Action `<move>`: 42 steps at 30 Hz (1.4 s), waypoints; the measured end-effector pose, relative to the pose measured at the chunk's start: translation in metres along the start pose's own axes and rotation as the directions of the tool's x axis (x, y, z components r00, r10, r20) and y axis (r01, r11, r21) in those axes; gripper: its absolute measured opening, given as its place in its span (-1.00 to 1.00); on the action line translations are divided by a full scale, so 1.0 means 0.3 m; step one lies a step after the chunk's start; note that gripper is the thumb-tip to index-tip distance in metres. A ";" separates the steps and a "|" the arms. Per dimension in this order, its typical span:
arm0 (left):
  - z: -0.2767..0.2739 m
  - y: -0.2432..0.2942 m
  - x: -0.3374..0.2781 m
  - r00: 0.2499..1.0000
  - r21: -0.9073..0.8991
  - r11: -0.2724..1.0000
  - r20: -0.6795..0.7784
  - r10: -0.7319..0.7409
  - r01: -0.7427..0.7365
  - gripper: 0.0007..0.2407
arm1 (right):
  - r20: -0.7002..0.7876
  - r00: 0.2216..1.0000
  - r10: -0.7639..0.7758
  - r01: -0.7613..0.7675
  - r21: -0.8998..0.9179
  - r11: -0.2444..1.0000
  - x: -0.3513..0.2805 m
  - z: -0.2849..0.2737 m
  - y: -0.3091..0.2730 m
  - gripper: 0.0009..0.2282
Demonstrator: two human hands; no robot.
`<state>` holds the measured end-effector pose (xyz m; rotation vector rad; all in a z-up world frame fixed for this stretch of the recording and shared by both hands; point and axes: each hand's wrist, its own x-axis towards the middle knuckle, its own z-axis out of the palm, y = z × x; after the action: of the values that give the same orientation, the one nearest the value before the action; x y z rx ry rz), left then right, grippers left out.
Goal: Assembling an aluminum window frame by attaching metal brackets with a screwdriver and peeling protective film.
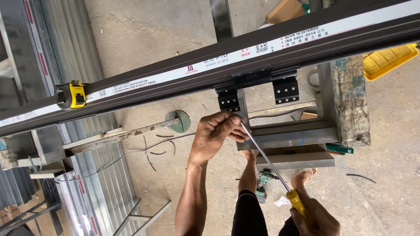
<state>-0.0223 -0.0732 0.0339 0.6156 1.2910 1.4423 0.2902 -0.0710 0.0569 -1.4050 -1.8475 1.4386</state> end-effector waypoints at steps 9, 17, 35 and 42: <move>-0.047 0.091 0.013 0.986 0.234 0.972 0.156 -0.054 0.016 -0.85 | 0.073 0.997 -0.037 0.058 -0.311 0.949 -0.030 -0.039 0.105 -0.57; 0.089 -0.050 0.112 0.911 0.228 0.958 -0.331 0.247 -0.177 -0.79 | -0.137 0.952 -0.273 0.251 -0.162 0.954 -0.013 0.212 0.137 -0.61; 0.058 -0.014 0.089 0.993 0.118 0.990 -0.097 -0.069 0.080 -0.71 | 0.486 0.874 0.016 -0.482 0.860 0.170 0.118 0.347 0.053 -0.61; 0.039 -0.114 0.131 0.974 0.007 1.000 -0.224 0.011 -0.010 -0.90 | 0.100 0.931 0.351 -0.365 0.237 0.900 0.022 0.349 0.056 -0.52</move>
<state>-0.0121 -0.0375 -0.0047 0.4730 1.4687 1.5513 0.2125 -0.1159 0.0001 -1.6453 -1.4158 1.8328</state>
